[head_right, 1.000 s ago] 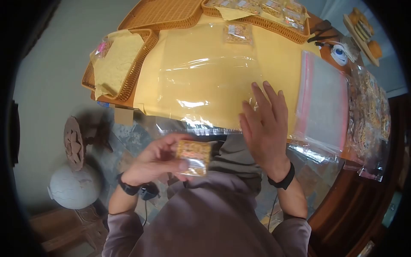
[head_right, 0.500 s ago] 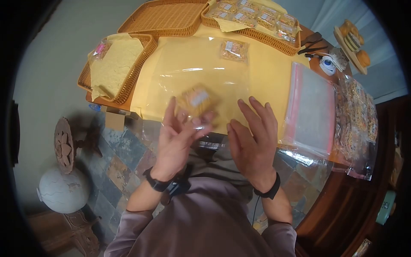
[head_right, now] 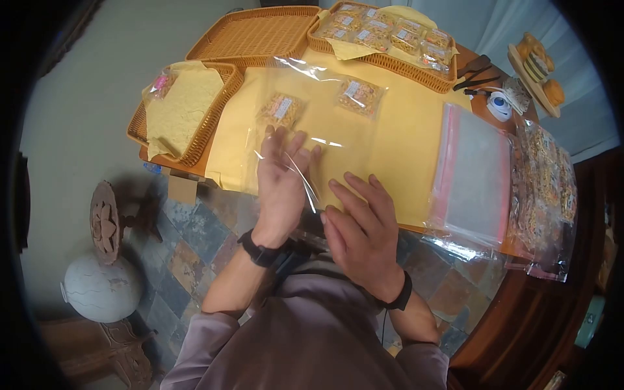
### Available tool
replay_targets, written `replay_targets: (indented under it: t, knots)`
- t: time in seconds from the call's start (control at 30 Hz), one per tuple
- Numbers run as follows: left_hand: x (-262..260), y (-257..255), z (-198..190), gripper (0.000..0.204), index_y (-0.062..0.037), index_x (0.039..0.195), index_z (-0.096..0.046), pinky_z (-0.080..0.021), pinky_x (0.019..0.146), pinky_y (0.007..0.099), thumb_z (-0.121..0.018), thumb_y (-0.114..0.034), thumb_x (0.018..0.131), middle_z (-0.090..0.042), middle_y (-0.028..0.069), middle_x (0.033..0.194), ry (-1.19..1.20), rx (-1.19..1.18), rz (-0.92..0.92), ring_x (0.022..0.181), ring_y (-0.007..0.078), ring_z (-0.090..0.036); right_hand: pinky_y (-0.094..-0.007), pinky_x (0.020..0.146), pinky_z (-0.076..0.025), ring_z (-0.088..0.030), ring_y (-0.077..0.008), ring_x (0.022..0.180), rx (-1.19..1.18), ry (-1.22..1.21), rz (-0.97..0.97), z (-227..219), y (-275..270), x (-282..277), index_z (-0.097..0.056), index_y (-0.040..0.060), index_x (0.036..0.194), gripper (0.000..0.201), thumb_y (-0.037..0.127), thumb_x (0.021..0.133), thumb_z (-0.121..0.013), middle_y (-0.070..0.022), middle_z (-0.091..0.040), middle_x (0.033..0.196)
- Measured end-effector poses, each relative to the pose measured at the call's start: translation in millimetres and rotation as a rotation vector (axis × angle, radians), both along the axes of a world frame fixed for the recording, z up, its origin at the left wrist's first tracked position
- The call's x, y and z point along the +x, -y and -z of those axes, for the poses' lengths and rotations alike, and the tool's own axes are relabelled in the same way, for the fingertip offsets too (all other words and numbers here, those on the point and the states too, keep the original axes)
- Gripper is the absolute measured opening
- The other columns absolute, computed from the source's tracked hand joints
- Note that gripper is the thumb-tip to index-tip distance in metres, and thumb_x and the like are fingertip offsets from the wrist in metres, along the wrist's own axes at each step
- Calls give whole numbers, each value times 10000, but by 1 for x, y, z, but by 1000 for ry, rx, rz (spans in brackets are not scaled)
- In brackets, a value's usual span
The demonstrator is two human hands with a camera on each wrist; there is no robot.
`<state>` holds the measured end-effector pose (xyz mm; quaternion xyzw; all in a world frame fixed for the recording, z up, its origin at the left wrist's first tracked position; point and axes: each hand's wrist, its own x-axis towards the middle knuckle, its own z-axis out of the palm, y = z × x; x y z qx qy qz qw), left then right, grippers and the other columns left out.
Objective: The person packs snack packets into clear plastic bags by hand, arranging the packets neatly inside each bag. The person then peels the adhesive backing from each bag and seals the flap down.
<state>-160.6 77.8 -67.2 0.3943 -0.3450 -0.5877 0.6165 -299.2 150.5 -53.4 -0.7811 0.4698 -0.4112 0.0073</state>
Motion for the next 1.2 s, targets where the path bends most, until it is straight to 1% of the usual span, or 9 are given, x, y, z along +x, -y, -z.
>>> replay_targets:
  t: [0.17, 0.37, 0.5, 0.57, 0.67, 0.8, 1.0, 1.07, 1.2]
  knots:
    - [4, 25, 11, 780, 26, 1623, -65, -508, 1094, 365, -545, 49, 1009, -308, 202, 1608, 181, -123, 219, 1418, 273, -438, -559, 1069, -468, -600, -351, 1254, -4, 44, -106, 2, 1, 4, -673, 34, 882, 159, 26, 767, -783, -127, -684, 1255]
    - [24, 32, 8, 718, 54, 1581, -238, -546, 884, 273, -621, -1, 976, -485, 201, 1446, 272, 45, -151, 1095, 179, -626, -556, 1091, -449, -566, -374, 1299, 56, 90, -151, 3, 0, 1, -670, 17, 928, 196, 103, 797, -789, -160, -656, 1304]
    - [39, 52, 34, 674, 111, 1501, -358, -487, 1000, 403, -664, -117, 946, -368, 341, 1537, 676, -206, 64, 1259, 378, -527, -561, 1129, -402, -483, -432, 1375, 128, 160, -115, 5, 7, 4, -645, -27, 1101, 384, 233, 857, -789, -224, -563, 1425]
    - [34, 47, 15, 710, 137, 1490, -343, -424, 1085, 442, -681, -131, 926, -273, 434, 1542, 1324, -437, 35, 1305, 511, -419, -561, 1142, -382, -452, -447, 1394, 136, 144, -80, 8, 13, -1, -618, -39, 1165, 448, 266, 876, -773, -241, -521, 1462]
    - [33, 60, 9, 760, 152, 1494, -316, -386, 1118, 476, -697, -163, 916, -272, 459, 1504, 1461, -450, 124, 1264, 550, -399, -562, 1159, -350, -402, -465, 1425, 177, 129, -21, 13, 20, -3, -579, -57, 1253, 529, 312, 908, -741, -264, -461, 1511]
    - [33, 71, -2, 729, 185, 1449, -371, -345, 1157, 505, -689, -213, 928, -378, 442, 1437, 1469, -416, 130, 1429, 557, -277, -562, 1165, -336, -379, -458, 1441, 276, 108, 33, 28, 24, 1, -563, -65, 1295, 568, 328, 918, -723, -272, -436, 1525]
    - [38, 79, -21, 768, 189, 1453, -318, -403, 1123, 463, -670, -266, 944, -417, 395, 1434, 1508, -231, 419, 1355, 508, -428, -558, 1175, -327, -420, -416, 1415, 226, -80, 106, 33, 25, 5, -563, -59, 1304, 638, 391, 886, -735, -243, -474, 1492]
    - [43, 88, -6, 872, 107, 1556, -208, -500, 980, 510, -698, -242, 925, -373, 309, 1512, 1508, -489, 243, 1184, 450, -539, -557, 1174, -327, -429, -410, 1409, 235, -99, 116, 34, 25, 7, -565, -54, 1305, 643, 401, 884, -735, -241, -482, 1486]
    - [46, 89, 3, 782, 70, 1540, -302, -461, 1061, 488, -672, -275, 943, -371, 386, 1529, 1495, -489, 189, 1272, 505, -516, -555, 1173, -328, -445, -394, 1399, 237, -122, 127, 34, 25, 7, -567, -47, 1309, 650, 417, 883, -731, -233, -495, 1476]
